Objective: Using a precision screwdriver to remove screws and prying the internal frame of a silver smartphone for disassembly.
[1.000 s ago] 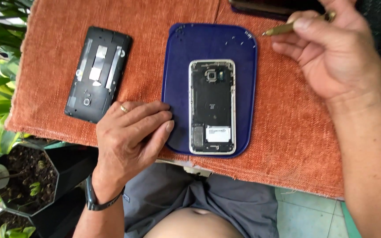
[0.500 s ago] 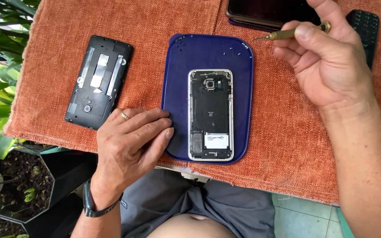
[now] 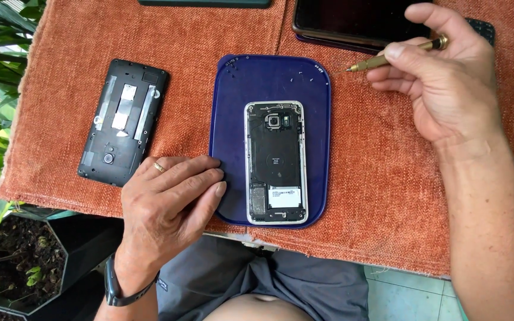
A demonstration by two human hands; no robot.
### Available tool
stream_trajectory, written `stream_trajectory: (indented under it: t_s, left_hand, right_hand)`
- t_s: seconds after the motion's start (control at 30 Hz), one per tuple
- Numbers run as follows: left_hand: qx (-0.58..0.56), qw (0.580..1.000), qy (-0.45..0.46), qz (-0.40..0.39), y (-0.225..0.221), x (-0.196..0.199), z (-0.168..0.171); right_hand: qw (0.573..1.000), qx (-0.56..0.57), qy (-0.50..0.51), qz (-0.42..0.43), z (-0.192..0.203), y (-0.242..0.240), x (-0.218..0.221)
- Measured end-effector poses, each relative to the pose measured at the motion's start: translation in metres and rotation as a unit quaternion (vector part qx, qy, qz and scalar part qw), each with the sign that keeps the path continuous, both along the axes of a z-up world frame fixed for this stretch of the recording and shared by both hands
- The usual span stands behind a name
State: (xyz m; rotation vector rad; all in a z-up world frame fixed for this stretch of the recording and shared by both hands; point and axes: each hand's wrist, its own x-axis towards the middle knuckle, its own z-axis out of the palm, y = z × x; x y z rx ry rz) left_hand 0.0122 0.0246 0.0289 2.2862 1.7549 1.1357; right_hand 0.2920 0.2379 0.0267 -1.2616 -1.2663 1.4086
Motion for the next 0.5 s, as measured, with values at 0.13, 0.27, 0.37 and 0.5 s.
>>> stream_trajectory:
  t_s: [0.13,0.27,0.37,0.5]
  left_hand:
    - [-0.002,1.0,-0.003,0.001,0.0,0.0,0.0]
    - [0.002,1.0,-0.006,0.001,0.0,0.0,0.0]
    - [0.005,1.0,-0.011,-0.001,0.0,0.001,0.001]
    - [0.006,1.0,-0.016,-0.001,0.0,0.001,0.0]
  right_hand:
    - [1.0,0.008,-0.013,0.0,-0.001,-0.002,-0.003]
    - [0.999,0.051,-0.019,-0.002,-0.001,-0.006,-0.007]
    - [0.996,0.081,-0.029,0.008,-0.003,-0.009,-0.01]
    - [0.985,0.161,-0.049,0.043,-0.002,-0.016,-0.012]
